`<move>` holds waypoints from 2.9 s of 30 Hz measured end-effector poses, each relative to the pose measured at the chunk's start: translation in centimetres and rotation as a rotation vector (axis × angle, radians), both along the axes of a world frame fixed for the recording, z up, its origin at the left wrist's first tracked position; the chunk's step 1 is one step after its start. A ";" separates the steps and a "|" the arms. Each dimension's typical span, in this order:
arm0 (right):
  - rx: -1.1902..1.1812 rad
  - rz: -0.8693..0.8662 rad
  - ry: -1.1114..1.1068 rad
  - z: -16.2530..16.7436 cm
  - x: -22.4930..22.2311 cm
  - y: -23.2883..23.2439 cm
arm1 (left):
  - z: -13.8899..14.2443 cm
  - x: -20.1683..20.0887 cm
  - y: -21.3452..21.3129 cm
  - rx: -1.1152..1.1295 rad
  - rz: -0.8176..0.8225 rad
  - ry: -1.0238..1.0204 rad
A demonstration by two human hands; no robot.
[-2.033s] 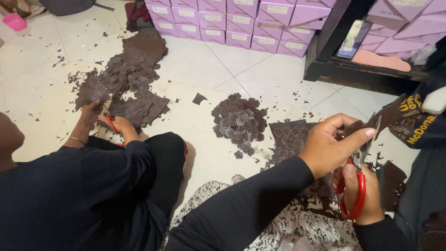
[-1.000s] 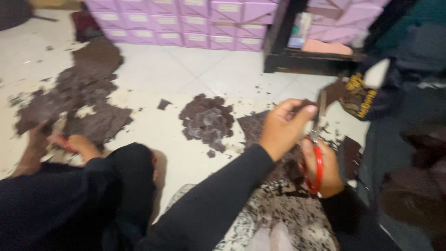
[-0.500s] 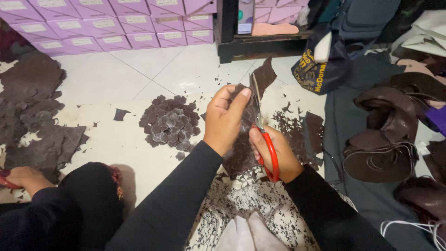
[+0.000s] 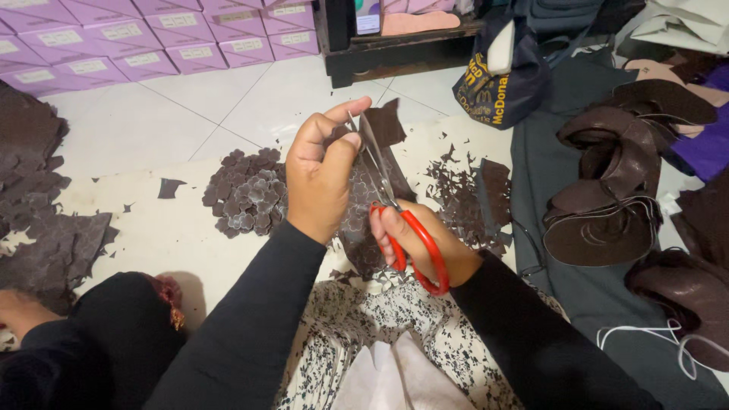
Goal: The person sits on the floor and uses red-handled scissors to cut flower-shaped pieces from a dark brown patterned fabric. They hold the fabric with the left hand and cut along the outlines with the right hand, accumulating cut pieces on the floor.
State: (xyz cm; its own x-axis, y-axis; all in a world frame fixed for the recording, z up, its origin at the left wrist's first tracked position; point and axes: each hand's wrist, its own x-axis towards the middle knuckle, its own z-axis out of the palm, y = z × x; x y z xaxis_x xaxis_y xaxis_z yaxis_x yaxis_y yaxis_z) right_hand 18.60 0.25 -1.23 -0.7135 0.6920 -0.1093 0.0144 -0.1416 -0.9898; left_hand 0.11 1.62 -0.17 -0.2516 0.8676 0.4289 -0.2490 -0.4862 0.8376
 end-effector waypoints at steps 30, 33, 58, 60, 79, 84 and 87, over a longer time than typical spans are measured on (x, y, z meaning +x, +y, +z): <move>0.233 -0.097 -0.189 2.4 -1.0 -1.4 | 0.1 -1.7 -0.1 -0.018 -0.282 -0.067; 0.282 -0.094 -0.210 3.1 -1.1 -1.3 | 0.1 -1.9 -0.3 -0.032 -0.271 -0.013; 0.261 -0.055 -0.091 2.8 -0.8 -2.5 | 1.4 -2.7 -1.9 0.041 -0.275 -0.010; 0.263 -0.050 -0.081 2.7 -0.7 -2.4 | 1.5 -3.0 -1.9 0.041 -0.273 0.010; 0.185 0.015 -0.219 2.8 0.2 -0.9 | 2.0 -5.0 -1.7 -0.132 -0.315 0.049; 0.154 0.004 -0.240 3.1 0.1 -1.0 | 2.2 -5.2 -1.7 -0.168 -0.339 0.034; 0.226 0.004 -0.259 3.3 0.1 -1.0 | 2.3 -5.3 -1.8 -0.176 -0.352 0.029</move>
